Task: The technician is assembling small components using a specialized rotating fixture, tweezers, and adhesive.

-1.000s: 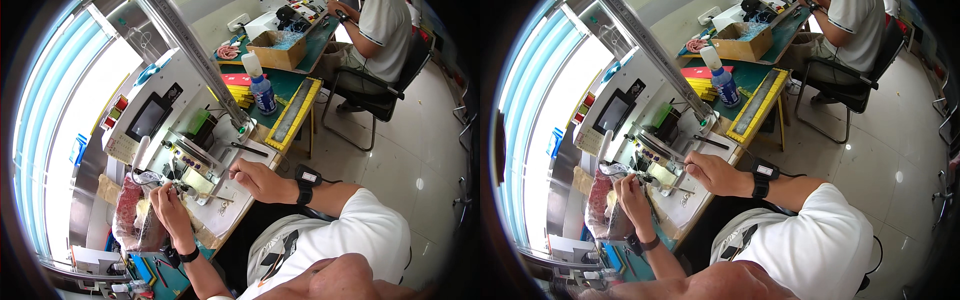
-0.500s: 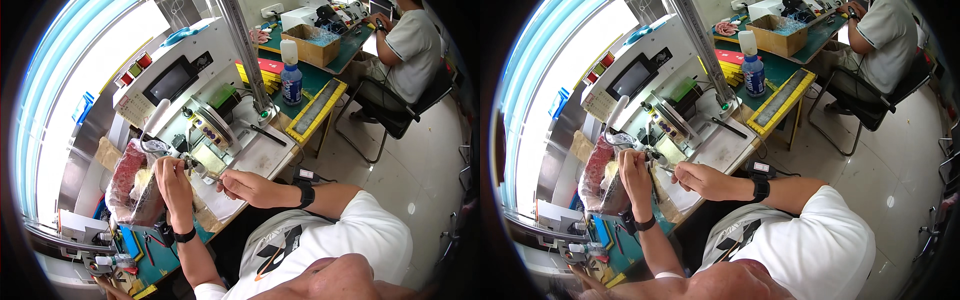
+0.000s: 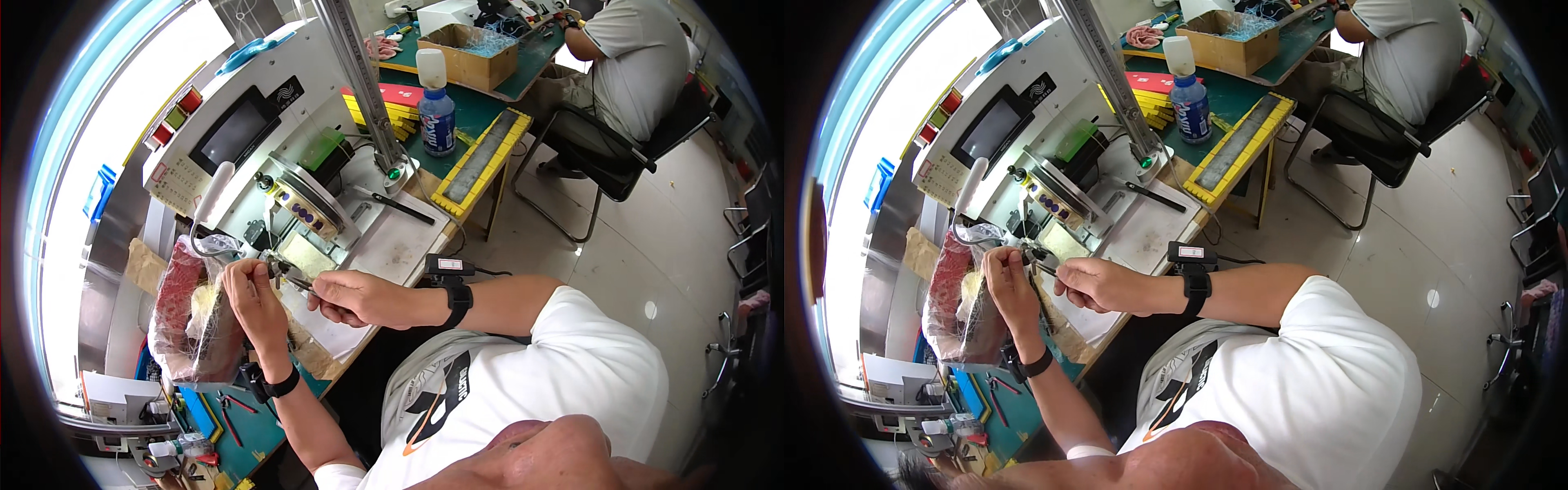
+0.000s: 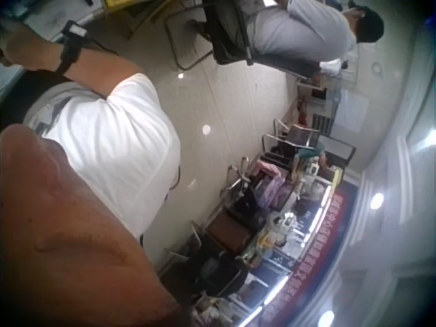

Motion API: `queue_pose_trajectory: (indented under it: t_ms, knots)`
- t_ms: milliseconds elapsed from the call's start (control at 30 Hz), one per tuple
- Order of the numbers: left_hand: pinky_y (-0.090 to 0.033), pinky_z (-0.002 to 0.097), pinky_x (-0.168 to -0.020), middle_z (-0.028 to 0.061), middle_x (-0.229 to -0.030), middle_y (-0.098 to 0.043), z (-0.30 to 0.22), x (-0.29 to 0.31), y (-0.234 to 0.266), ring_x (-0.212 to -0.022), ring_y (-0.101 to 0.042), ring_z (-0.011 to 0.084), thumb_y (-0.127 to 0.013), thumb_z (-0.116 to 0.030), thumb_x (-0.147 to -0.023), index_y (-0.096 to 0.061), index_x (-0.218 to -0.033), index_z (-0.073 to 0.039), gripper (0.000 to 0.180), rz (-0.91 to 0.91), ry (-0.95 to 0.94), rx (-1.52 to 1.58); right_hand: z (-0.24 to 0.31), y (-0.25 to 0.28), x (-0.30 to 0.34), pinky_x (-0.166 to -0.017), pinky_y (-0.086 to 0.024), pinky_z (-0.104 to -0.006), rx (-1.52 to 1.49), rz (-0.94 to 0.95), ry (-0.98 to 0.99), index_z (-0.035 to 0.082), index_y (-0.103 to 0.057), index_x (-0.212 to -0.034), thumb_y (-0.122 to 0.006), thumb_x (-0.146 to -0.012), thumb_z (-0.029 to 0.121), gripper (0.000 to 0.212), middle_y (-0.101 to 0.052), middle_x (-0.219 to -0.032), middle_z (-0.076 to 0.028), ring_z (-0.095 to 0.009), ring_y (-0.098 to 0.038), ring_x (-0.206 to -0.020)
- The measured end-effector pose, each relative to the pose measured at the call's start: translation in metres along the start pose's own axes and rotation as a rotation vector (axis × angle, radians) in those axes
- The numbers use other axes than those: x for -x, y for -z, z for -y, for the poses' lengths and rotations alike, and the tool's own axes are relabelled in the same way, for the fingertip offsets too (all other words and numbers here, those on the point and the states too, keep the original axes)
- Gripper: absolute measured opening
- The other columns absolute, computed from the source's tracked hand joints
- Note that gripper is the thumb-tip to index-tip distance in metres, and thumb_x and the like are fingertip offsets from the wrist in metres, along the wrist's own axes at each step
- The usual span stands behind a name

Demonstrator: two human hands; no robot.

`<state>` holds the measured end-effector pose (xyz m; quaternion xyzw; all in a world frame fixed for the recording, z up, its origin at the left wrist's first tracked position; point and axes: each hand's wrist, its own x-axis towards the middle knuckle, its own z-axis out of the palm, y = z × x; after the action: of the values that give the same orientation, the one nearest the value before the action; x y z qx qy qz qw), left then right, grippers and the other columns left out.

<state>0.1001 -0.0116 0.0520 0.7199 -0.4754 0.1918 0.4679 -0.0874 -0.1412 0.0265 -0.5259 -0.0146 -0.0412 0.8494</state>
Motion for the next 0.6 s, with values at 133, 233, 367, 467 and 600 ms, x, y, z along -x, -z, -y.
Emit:
queue_pose_trajectory:
  t_ms: [133,233,367,467,600]
  knots:
    - [-0.047,0.0405,-0.091,0.0107,-0.098,-0.061,0.002,0.002,-0.007,-0.095,-0.056,0.0292,-0.067,0.0,-0.107,-0.061,-0.1,0.0,0.009,-0.033,-0.012,0.026,-0.001,0.0,-0.006,-0.056,-0.033,-0.0249,0.012,-0.019,0.026,0.004,-0.064,-0.124,-0.042,-0.126,0.041,0.043,-0.054,-0.081,0.002,-0.007,-0.039,-0.063]
    - [-0.047,0.04,-0.091,0.0101,-0.098,-0.061,0.004,0.003,-0.011,-0.095,-0.056,0.0281,-0.068,-0.001,-0.107,-0.062,-0.099,0.0,0.01,-0.053,-0.016,0.064,0.001,-0.002,-0.009,-0.056,-0.032,-0.0253,-0.008,-0.042,0.015,0.004,-0.065,-0.123,-0.042,-0.125,0.041,0.044,-0.054,-0.081,0.001,-0.007,-0.039,-0.063]
    - [-0.047,0.0391,-0.091,0.0097,-0.099,-0.062,0.005,0.002,-0.017,-0.096,-0.057,0.0273,-0.069,-0.003,-0.107,-0.063,-0.1,0.0,0.009,-0.059,-0.011,0.091,0.001,0.0,-0.011,-0.057,-0.032,-0.0253,-0.054,-0.058,0.009,0.004,-0.065,-0.123,-0.043,-0.125,0.042,0.044,-0.055,-0.082,0.002,-0.006,-0.038,-0.063]
    - [-0.048,0.0387,-0.091,0.0099,-0.1,-0.063,0.008,0.005,-0.017,-0.097,-0.058,0.0271,-0.07,-0.003,-0.107,-0.064,-0.1,0.0,0.009,-0.078,0.017,0.11,-0.003,0.001,-0.017,-0.057,-0.032,-0.025,-0.102,-0.052,-0.003,0.005,-0.066,-0.123,-0.044,-0.125,0.043,0.044,-0.055,-0.082,0.002,-0.006,-0.038,-0.064]
    - [-0.049,0.0404,-0.091,0.0113,-0.102,-0.066,0.005,0.006,-0.013,-0.098,-0.06,0.0293,-0.07,-0.001,-0.105,-0.067,-0.101,-0.001,0.005,-0.117,-0.014,0.061,-0.004,-0.002,-0.023,-0.057,-0.031,-0.0241,-0.174,-0.073,-0.045,0.006,-0.066,-0.123,-0.045,-0.124,0.044,0.044,-0.055,-0.084,0.003,-0.005,-0.038,-0.064]
